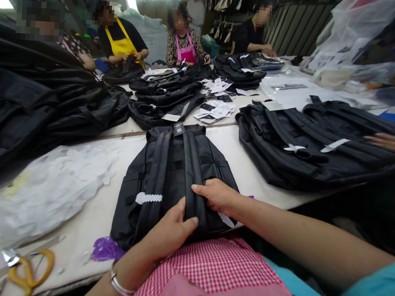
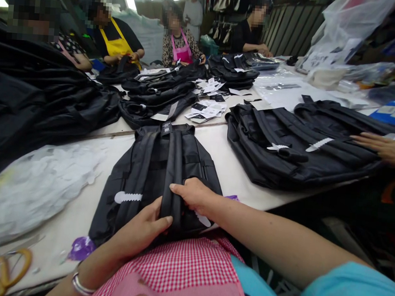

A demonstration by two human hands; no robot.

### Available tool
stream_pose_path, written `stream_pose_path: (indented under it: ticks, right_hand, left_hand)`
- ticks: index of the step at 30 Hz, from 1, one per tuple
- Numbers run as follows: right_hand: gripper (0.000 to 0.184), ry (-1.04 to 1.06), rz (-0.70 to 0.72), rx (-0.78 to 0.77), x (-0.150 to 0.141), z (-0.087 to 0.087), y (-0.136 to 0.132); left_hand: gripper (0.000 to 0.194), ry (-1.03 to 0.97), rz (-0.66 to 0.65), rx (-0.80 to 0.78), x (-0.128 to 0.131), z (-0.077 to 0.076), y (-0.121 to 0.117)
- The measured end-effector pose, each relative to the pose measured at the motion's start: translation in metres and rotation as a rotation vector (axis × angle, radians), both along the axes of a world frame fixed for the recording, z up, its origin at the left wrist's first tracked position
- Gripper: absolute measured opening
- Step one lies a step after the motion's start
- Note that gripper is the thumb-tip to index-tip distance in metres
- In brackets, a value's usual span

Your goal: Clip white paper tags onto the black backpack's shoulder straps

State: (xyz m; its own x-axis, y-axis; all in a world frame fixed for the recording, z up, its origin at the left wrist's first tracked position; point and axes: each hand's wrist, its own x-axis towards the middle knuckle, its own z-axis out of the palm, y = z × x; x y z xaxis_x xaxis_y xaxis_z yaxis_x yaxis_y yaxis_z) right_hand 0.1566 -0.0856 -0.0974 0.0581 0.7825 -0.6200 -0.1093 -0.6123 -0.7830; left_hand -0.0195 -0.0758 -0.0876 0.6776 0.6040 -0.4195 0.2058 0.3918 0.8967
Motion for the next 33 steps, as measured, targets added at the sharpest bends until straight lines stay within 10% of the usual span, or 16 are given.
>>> stream_pose_path:
  ticks: [11,20,33]
  right_hand:
    - [0.037,0.459,-0.030,0.102,-0.001,-0.020,0.004]
    - [0.003,0.258,0.070,0.105,0.003,-0.008,-0.015]
    - [0.014,-0.448,0.169,0.212,0.011,-0.009,-0.022]
  left_hand:
    - [0.041,-0.099,0.369,-0.318,0.016,-0.010,-0.002]
    - [0.031,-0.087,0.398,-0.319,0.013,-0.012,0.004]
    - [0.035,-0.079,0.417,-0.295,0.007,-0.021,0.004]
